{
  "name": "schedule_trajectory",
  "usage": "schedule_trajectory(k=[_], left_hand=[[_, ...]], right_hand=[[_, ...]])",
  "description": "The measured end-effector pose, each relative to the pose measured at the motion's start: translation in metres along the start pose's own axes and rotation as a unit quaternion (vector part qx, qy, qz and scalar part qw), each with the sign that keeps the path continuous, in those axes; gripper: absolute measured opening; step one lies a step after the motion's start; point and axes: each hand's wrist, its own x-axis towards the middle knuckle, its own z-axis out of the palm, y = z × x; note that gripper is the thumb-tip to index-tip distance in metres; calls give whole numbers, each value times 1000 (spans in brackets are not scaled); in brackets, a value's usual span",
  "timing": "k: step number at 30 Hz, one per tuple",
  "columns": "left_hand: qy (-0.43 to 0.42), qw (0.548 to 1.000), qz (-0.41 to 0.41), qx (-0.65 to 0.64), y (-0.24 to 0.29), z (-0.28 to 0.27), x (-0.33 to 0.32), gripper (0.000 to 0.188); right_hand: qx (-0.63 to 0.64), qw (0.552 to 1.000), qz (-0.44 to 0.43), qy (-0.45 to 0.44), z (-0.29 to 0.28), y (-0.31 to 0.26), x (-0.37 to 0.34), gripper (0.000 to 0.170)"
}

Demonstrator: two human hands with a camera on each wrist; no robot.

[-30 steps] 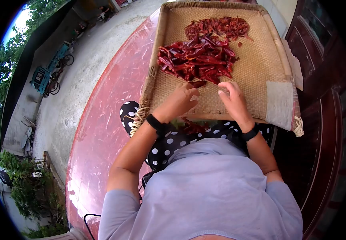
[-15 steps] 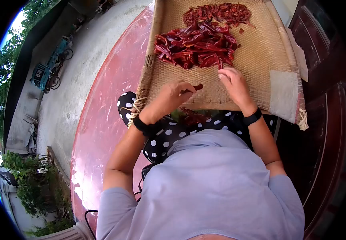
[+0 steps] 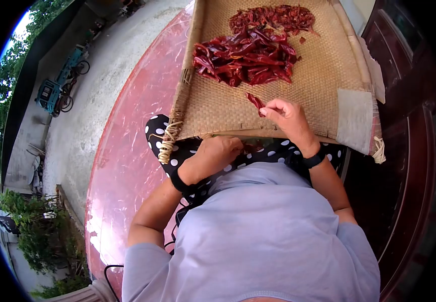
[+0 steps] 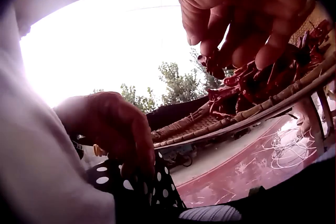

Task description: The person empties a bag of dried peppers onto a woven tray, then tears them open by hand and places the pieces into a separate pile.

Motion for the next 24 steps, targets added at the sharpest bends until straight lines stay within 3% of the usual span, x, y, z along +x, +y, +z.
schedule_trajectory(k=[1,2,4,6,8,12,16,19,22,24], left_hand=[[4,1000,-17,-21,1,-4,2,31],[54,989,-53,-124,6,-8,4,29],[149,927,-117,-325,20,-11,8,28],[174,911,-103,-359,18,-7,11,26],[111,897,-86,-420,14,-12,13,23],[121,974,-14,-189,13,-5,7,12],[133,988,68,-34,2,15,1,22],[119,991,56,-2,6,21,-2,18],[96,994,52,-6,9,21,-1,20],[95,993,72,-25,9,19,2,20]], right_hand=[[7,1000,-6,-25,0,-6,-2,18],[14,999,-13,-50,0,-13,-3,17],[17,994,-37,-99,1,-23,-6,13],[30,987,-25,-153,2,-27,-8,14],[-3,982,-39,-184,1,-29,-7,14],[-13,997,-35,-69,1,-14,2,12],[-148,983,-63,84,-16,10,32,27],[-183,975,-14,128,-27,18,61,41],[-223,968,15,113,-32,43,87,48],[-272,955,-4,118,-31,61,96,36]])
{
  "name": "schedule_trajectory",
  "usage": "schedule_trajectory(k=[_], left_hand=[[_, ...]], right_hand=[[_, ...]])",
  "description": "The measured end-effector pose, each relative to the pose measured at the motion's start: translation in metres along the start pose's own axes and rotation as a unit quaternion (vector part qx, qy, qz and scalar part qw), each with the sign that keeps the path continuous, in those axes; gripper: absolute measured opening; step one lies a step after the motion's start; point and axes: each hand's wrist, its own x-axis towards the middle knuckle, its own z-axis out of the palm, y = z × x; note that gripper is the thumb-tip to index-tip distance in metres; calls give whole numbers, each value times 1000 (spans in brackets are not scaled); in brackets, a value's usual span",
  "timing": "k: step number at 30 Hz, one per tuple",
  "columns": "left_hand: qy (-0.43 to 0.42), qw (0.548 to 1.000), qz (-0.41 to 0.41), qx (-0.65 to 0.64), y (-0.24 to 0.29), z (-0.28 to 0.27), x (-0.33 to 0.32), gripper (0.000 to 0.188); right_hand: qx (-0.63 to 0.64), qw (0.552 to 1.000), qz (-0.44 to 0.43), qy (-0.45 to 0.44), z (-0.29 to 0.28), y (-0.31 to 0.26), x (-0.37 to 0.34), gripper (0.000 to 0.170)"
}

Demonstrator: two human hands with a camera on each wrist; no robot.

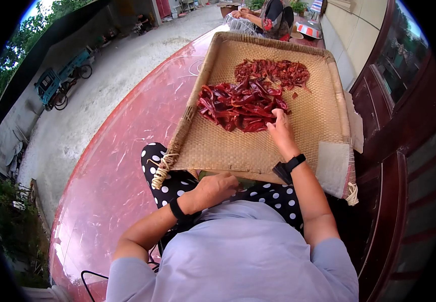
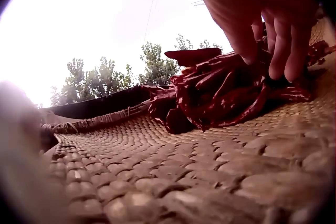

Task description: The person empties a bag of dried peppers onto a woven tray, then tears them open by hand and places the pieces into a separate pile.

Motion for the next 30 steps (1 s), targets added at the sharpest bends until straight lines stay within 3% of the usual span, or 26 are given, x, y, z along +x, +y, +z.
schedule_trajectory(k=[2,3,6,7,10,12,16,19,22,24,27,29,30], left_hand=[[6,999,28,-26,0,-3,4,21],[7,999,35,-32,0,-4,5,20],[15,999,41,-11,-2,-4,8,20],[7,999,34,-7,-2,-3,7,17],[-10,1000,23,8,-2,-1,6,14],[-7,999,30,25,-3,2,4,19],[143,989,-21,-25,19,-11,8,41],[220,974,-41,-39,35,-25,21,45],[202,977,29,55,21,-19,31,39],[176,984,4,24,21,-17,32,31],[170,985,-18,-33,18,-12,30,26],[159,980,-37,-110,16,-12,27,23],[125,988,-25,-86,16,-14,24,22]], right_hand=[[-6,999,-25,-30,-3,2,5,31],[19,999,-31,-7,-4,3,1,22],[30,1000,6,7,-26,-22,-9,19],[15,998,-34,50,-26,-20,-12,19],[196,979,49,3,-35,-24,-26,23],[237,970,44,14,-43,-34,-37,25],[317,943,66,-78,-57,-51,-65,22],[220,962,-34,-156,-64,-74,-82,17],[195,958,-109,-178,-64,-98,-92,16],[173,957,-147,-179,-62,-99,-94,16],[249,935,-33,-251,-63,-87,-88,17],[234,951,-11,-204,-59,-77,-78,18],[225,958,-1,-180,-58,-71,-70,18]])
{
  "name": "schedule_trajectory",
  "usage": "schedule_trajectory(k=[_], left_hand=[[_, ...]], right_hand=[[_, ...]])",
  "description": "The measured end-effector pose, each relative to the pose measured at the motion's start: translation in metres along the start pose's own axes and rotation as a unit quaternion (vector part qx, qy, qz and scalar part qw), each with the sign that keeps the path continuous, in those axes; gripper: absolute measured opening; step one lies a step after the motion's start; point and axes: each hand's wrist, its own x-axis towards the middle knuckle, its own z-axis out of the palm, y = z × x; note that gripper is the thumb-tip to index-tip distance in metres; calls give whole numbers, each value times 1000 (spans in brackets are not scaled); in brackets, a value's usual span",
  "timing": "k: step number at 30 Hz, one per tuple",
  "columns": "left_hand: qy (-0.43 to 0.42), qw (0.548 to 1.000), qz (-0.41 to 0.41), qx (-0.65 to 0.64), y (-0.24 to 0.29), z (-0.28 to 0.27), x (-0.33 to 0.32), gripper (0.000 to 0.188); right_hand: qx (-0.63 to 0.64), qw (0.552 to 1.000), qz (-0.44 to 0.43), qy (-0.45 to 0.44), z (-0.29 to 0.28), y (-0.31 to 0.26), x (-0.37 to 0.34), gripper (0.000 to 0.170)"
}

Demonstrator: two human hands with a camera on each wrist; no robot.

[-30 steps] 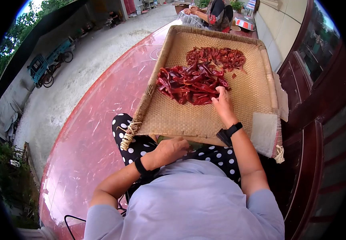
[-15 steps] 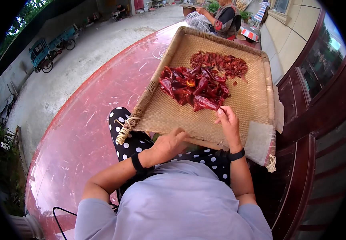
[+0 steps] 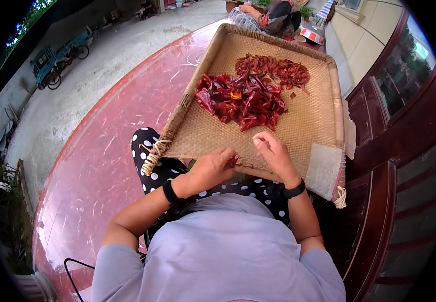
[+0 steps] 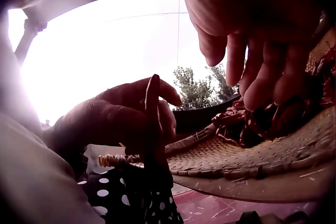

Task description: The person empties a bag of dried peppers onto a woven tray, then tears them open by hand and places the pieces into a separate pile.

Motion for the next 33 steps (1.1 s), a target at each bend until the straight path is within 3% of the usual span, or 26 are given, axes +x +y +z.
schedule_trajectory(k=[2,4,6,9,11,12,15,19,26,29,31,32,33], left_hand=[[-70,996,29,49,1,-8,-3,22],[-62,998,11,14,-1,-2,-11,21],[-60,998,6,5,-3,-4,-18,20],[-129,991,-12,24,-15,-2,-29,19],[-182,981,-20,61,-22,0,-32,22],[-163,983,-24,77,-25,4,-34,23],[-115,988,-18,97,-35,15,-34,27],[-160,971,-64,167,-30,18,-24,24],[-119,989,9,82,-29,11,-16,17],[-104,994,-25,20,-25,-17,5,15],[-40,993,-106,-21,-31,-36,19,20],[16,997,-70,5,-38,-45,27,24],[38,993,-94,55,-41,-57,35,28]], right_hand=[[-23,999,-9,33,-8,21,16,20],[-67,993,-48,84,-12,41,34,21],[-65,990,0,127,-17,45,48,28],[-148,966,30,212,-26,71,75,40],[-192,951,9,244,-32,84,98,42],[-212,942,0,259,-36,89,108,42],[-263,947,40,178,-46,79,136,51],[-340,933,86,84,-42,66,166,57],[-356,922,152,-27,-27,68,212,62],[-325,927,170,-79,-28,70,215,58],[-316,930,166,-83,-28,69,205,57],[-312,932,164,-85,-27,65,197,57],[-325,927,161,-90,-27,61,190,55]])
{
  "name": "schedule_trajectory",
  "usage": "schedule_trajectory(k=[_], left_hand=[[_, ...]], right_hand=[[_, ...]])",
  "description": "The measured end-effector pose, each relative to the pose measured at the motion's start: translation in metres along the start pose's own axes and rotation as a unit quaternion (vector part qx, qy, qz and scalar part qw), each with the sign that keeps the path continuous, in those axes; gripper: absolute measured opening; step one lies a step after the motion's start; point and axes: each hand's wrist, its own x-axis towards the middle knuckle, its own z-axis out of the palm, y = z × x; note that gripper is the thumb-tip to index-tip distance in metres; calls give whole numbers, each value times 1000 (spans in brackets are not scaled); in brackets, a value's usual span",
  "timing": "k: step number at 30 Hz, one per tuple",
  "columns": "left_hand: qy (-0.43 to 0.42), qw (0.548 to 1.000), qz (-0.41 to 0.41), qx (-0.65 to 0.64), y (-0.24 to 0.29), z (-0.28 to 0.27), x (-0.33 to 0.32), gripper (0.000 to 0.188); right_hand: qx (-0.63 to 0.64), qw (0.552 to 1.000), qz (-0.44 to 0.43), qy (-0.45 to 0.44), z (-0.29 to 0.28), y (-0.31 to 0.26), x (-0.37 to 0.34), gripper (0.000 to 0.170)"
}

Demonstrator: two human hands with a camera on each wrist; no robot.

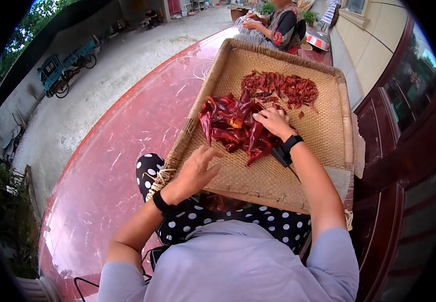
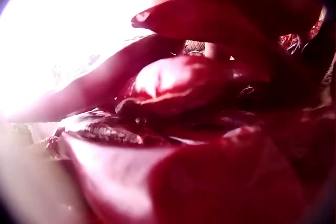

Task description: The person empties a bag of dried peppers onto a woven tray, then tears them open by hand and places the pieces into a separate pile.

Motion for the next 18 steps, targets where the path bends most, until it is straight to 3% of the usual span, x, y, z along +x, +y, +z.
schedule_trajectory(k=[1,2,5,9,10,13,18], left_hand=[[53,998,35,32,-11,-3,10,33],[63,997,-12,38,-14,-8,21,41],[104,988,-26,108,-35,-6,56,64],[64,973,-82,208,-51,23,89,76],[48,971,-101,210,-50,28,94,76],[-5,959,-143,244,-46,40,100,76],[11,975,-146,170,-37,61,90,72]], right_hand=[[6,1000,-13,-8,-1,2,-8,56],[2,1000,-22,-8,3,7,-12,58],[-13,998,-49,34,14,18,-25,57],[54,988,-125,75,16,45,-1,51],[44,985,-100,133,8,34,-6,47],[203,961,-127,138,1,27,11,48],[193,963,-180,56,5,-4,41,54]])
